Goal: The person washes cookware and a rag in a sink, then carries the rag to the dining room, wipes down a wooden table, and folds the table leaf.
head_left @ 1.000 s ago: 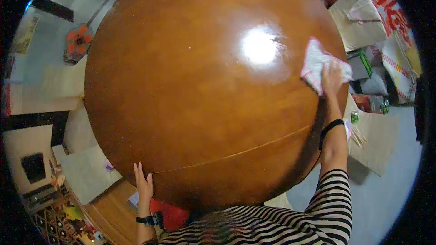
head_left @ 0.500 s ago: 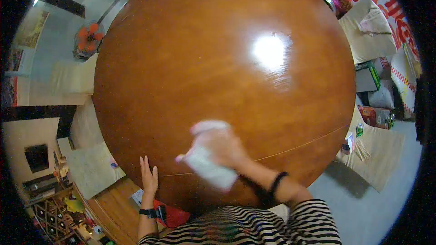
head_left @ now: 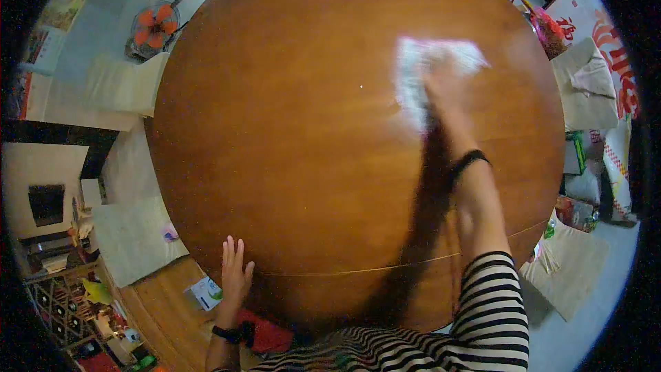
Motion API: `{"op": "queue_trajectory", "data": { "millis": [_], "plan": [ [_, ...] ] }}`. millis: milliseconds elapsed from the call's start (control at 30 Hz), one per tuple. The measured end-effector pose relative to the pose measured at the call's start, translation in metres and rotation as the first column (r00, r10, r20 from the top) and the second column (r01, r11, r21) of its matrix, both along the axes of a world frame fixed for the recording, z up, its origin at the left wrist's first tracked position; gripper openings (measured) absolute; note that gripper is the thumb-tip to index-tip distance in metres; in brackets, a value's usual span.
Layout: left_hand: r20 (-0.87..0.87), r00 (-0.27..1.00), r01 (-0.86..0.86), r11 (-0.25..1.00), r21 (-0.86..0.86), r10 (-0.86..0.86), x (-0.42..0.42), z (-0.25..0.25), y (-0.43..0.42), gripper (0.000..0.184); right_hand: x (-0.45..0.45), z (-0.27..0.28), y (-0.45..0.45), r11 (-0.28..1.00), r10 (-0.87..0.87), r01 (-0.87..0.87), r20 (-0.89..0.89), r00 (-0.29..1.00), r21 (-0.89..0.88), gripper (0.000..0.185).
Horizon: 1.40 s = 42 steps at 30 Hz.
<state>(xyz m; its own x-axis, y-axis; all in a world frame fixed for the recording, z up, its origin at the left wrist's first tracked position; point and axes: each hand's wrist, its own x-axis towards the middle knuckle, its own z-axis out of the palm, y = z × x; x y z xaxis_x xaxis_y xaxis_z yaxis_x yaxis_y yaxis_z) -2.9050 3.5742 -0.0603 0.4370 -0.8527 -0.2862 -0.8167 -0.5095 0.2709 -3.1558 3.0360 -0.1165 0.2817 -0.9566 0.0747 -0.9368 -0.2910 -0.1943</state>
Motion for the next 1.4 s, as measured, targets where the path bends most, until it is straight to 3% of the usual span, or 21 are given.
{"op": "queue_trajectory", "data": {
  "millis": [33, 100, 133, 200, 267, 333, 400, 433, 567, 600, 633, 667, 700, 867, 1033, 1100, 1133, 1200, 1233, 1300, 1400],
  "plan": [
    [0.006, 1.0, 0.001, 1.0, 0.003, -0.001, 0.002, -0.001, 0.001, 0.058, 0.049, -0.049, 0.0, 0.971, 0.155, -0.14, 0.068, 0.986, -0.191, 0.064],
    [0.019, 1.0, 0.001, 1.0, 0.001, -0.001, 0.003, -0.002, 0.001, 0.058, 0.133, -0.009, 0.075, 0.915, 0.4, -0.402, 0.047, 0.915, 0.039, 0.063],
    [0.012, 1.0, 0.004, 1.0, -0.006, -0.004, 0.002, -0.001, 0.001, 0.058, 0.172, -0.018, 0.121, 0.908, 0.37, -0.4, 0.213, 0.904, 0.123, 0.06],
    [-0.002, 1.0, 0.014, 1.0, -0.024, -0.014, 0.004, 0.001, 0.002, 0.057, 0.21, -0.057, 0.234, 0.742, 0.64, -0.66, 0.17, 0.749, 0.119, 0.059],
    [-0.018, 0.999, 0.03, 0.999, -0.043, -0.031, 0.009, -0.002, 0.007, 0.057, 0.162, -0.008, 0.306, 0.515, 0.841, -0.853, 0.246, 0.483, -0.086, 0.049],
    [0.001, 0.999, 0.033, 0.999, -0.019, -0.033, 0.011, -0.003, 0.012, 0.057, 0.096, -0.007, 0.331, 0.482, 0.787, -0.876, 0.452, 0.42, -0.025, 0.052],
    [0.051, 0.999, 0.014, 0.998, 0.054, -0.017, 0.008, -0.004, 0.016, 0.058, 0.011, -0.002, 0.309, 0.613, 0.567, -0.747, 0.514, 0.643, 0.258, 0.056],
    [0.073, 0.997, 0.019, 0.999, 0.03, -0.021, 0.009, -0.011, 0.024, 0.059, -0.034, -0.009, 0.301, 0.799, 0.538, -0.572, 0.201, 0.818, 0.188, 0.061],
    [0.1, 0.995, -0.007, 0.996, 0.092, -0.002, 0.017, -0.015, 0.031, 0.061, -0.137, 0.066, 0.191, 0.942, 0.209, -0.127, 0.247, 0.946, -0.311, 0.053],
    [0.109, 0.994, -0.026, 0.997, 0.077, 0.017, 0.019, -0.017, 0.032, 0.061, -0.251, -0.029, 0.167, 0.986, -0.167, 0.146, 0.375, 0.912, 0.085, 0.049],
    [0.121, 0.992, -0.051, 0.997, 0.065, 0.043, 0.021, -0.018, 0.033, 0.061, -0.267, -0.024, 0.153, 0.979, -0.17, 0.176, 0.06, 0.984, -0.099, 0.047],
    [0.14, 0.987, -0.084, 0.995, 0.055, 0.076, 0.024, -0.018, 0.038, 0.062, -0.291, -0.044, 0.13, 0.943, -0.33, 0.296, -0.315, 0.89, -0.152, 0.051],
    [0.155, 0.982, -0.119, 0.992, 0.052, 0.11, 0.029, -0.02, 0.046, 0.061, -0.29, -0.056, 0.118, 0.919, -0.394, 0.352, -0.37, 0.842, -0.177, 0.052],
    [0.167, 0.96, -0.215, 0.974, -0.069, 0.224, 0.069, -0.028, 0.1, 0.058, -0.137, -0.074, 0.141, 0.987, -0.03, 0.061, 0.204, 0.979, -0.145, 0.058],
    [0.072, 0.979, -0.183, 0.978, -0.099, 0.191, 0.09, -0.027, 0.121, 0.055, 0.112, -0.031, 0.242, 0.901, 0.424, -0.409, 0.098, 0.9, -0.142, 0.063],
    [0.001, 0.985, -0.169, 0.964, -0.207, 0.173, 0.098, -0.033, 0.13, 0.05, 0.201, 0.012, 0.305, 0.859, 0.48, -0.503, 0.19, 0.856, 0.094, 0.055],
    [-0.033, 0.987, -0.158, 0.952, -0.263, 0.155, 0.101, -0.035, 0.135, 0.048, 0.232, -0.021, 0.33, 0.801, 0.598, -0.593, 0.043, 0.801, -0.087, 0.052],
    [-0.136, 0.972, -0.229, 0.91, -0.346, 0.193, 0.104, -0.037, 0.147, 0.043, 0.287, -0.038, 0.398, 0.74, 0.662, -0.668, 0.27, 0.7, -0.083, 0.053],
    [-0.189, 0.961, -0.263, 0.885, -0.385, 0.203, 0.105, -0.037, 0.15, 0.041, 0.305, -0.014, 0.432, 0.687, 0.64, -0.704, 0.308, 0.704, 0.181, 0.055],
    [-0.277, 0.912, -0.394, 0.837, -0.381, 0.303, 0.106, -0.037, 0.162, 0.04, 0.314, -0.023, 0.506, 0.622, 0.753, -0.781, 0.317, 0.577, -0.057, 0.057],
    [-0.31, 0.887, -0.44, 0.827, -0.349, 0.341, 0.106, -0.044, 0.184, 0.039, 0.281, 0.014, 0.555, 0.493, 0.828, -0.869, 0.287, 0.481, 0.033, 0.055]
  ]
}}
